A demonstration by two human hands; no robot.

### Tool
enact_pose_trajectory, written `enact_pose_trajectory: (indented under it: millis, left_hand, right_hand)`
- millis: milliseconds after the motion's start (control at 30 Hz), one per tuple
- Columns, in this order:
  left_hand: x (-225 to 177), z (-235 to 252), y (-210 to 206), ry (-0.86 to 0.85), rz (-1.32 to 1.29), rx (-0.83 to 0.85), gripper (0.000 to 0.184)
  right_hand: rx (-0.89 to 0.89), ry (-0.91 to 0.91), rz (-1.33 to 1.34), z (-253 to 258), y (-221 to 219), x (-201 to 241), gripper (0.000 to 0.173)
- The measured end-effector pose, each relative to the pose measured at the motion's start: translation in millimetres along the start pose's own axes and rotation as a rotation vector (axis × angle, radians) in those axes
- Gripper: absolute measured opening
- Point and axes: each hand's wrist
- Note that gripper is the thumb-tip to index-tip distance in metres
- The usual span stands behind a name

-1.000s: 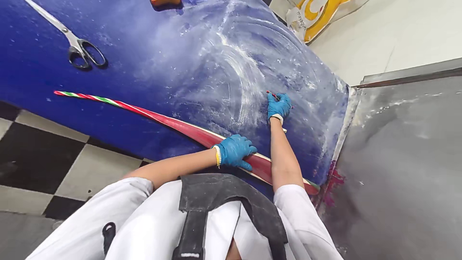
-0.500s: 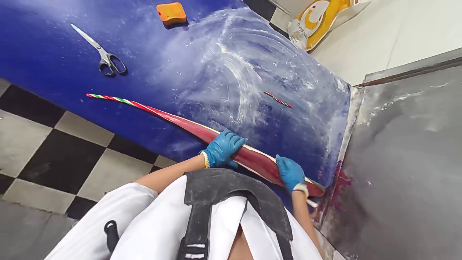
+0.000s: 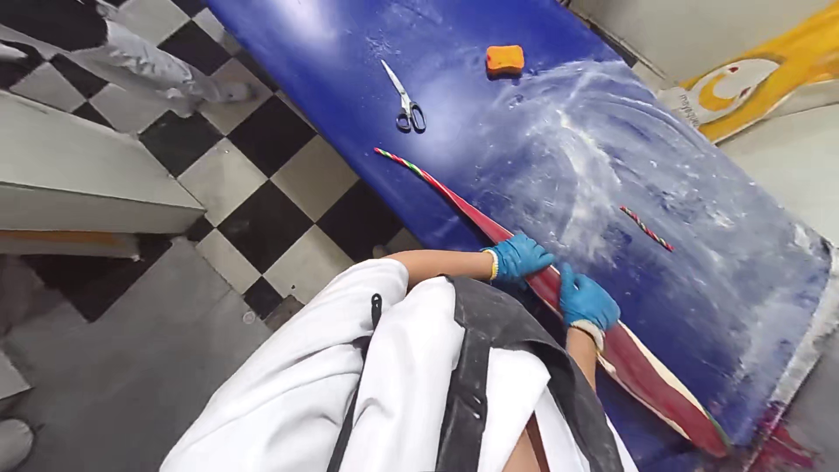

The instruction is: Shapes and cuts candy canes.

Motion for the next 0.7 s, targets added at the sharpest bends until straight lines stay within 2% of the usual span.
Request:
enact_pose_trajectory:
  millis: [100,167,333,500,633,700]
  left_hand:
    - [42,-26,6,0.055,0.010,0.031,0.078]
    - [69,-45,7,0.079,-0.003,0.036,0.065]
    - [122,-81,21,0.047,0.013,0.067,0.048]
    - [128,-85,34,0.025,-0.026,0.144,0.049]
    - [141,-84,33,-0.016,-0.008,0.173,0.047]
    - [152,-82,34,-0.078,0.042,0.189,0.049]
  right_hand:
    - [-0.039,-0.045,-0.010,0,-8,84,0.078]
    - [-0.073,-0.098,0.003,-1,-16,114,0.078]
    - [-0.144,-0.153,-0.018,-1,-23,131,0.076]
    - [-0.096,-0.232,0.058,0,-14,144,0.071]
    - [-0.063,-0.256,0.140,11,-8,182,0.070]
    - [-0.111,-0.307,0.201,18,-10,198,0.069]
Point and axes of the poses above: each hand's wrist, its own z-axis towards the middle knuckle, its own y-axis out of the back of the hand, x = y × z, and after that the axes turned 5 degrees about x, right-handed
